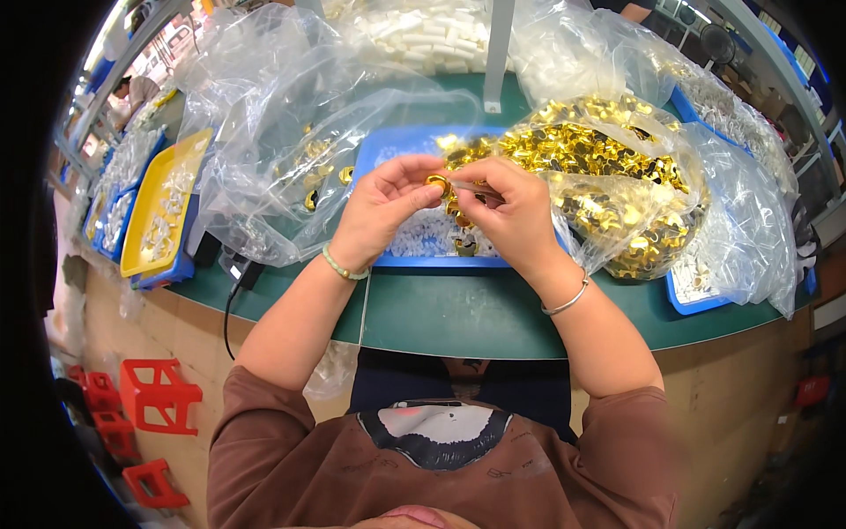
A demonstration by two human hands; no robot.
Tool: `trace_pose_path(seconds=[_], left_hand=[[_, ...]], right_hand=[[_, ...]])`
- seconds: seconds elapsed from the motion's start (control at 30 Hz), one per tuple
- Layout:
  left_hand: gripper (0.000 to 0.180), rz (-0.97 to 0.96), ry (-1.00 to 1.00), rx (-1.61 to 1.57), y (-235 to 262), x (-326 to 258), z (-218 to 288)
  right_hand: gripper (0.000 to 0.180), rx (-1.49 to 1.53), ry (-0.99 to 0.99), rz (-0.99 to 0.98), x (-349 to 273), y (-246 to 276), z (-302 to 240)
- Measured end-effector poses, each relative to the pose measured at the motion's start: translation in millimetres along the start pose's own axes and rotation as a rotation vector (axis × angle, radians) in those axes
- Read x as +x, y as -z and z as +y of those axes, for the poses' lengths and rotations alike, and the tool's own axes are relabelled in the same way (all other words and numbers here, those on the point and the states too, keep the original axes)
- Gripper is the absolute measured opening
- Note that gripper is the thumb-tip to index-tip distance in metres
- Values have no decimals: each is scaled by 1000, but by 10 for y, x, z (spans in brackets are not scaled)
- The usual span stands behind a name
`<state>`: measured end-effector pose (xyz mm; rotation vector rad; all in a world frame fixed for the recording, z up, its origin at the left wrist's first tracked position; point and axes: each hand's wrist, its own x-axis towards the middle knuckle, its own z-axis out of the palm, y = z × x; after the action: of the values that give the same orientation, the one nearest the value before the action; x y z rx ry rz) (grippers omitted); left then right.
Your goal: The person repeatedly picks up small gold and black decorative pieces from a blue tray and uses a metal tool to press or adjust them. The person handles the items one at a time, placing them back into the tray after each adjustment.
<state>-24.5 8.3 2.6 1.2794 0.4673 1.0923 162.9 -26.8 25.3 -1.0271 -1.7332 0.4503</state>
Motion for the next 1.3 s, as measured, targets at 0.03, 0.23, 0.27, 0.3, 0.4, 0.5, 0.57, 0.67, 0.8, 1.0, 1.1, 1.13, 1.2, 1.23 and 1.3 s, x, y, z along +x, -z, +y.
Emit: trace_pose_path(seconds=[0.03,0.23,0.27,0.3,0.4,0.5,0.57,0.67,0.8,1.0,1.1,1.13,1.2,1.23,1.3], left_hand=[[33,3,-2,13,-5,-5,12],[32,17,-12,57,-39,-27,17],[32,19,-14,67,-37,-24,15],[32,18,-23,76,-34,-18,7],[32,17,-47,99,-26,-8,-12],[32,30,-49,107,-42,-14,6],[32,51,-34,103,-55,-31,5],[32,50,-25,112,-47,-36,1],[32,38,-32,117,-51,-33,26],[33,41,-47,106,-56,-35,24],[34,43,-50,124,-59,-33,31],[34,47,-59,132,-66,-36,27],[34,59,-77,151,-62,-28,30],[34,68,-81,158,-54,-37,8],[34,79,-91,156,-49,-30,-10]], right_hand=[[20,-24,54,1,5,-1,-11],[24,-74,222,-9,16,-2,51],[23,-62,182,-6,9,-11,42],[22,-50,142,-2,-1,-22,33],[16,39,-55,-23,-9,-4,-8],[10,123,-222,-58,2,29,-65],[8,160,-275,-84,7,45,-49],[9,215,-303,-117,7,56,52],[9,270,-326,-109,9,38,52],[10,309,-324,-114,18,64,-93],[10,197,-279,-89,-6,56,-98],[11,140,-260,-76,-21,48,-90],[11,82,-179,-45,-24,15,-86],[11,53,-138,-30,-31,-4,-100],[10,118,-128,-32,-36,-14,-150]])
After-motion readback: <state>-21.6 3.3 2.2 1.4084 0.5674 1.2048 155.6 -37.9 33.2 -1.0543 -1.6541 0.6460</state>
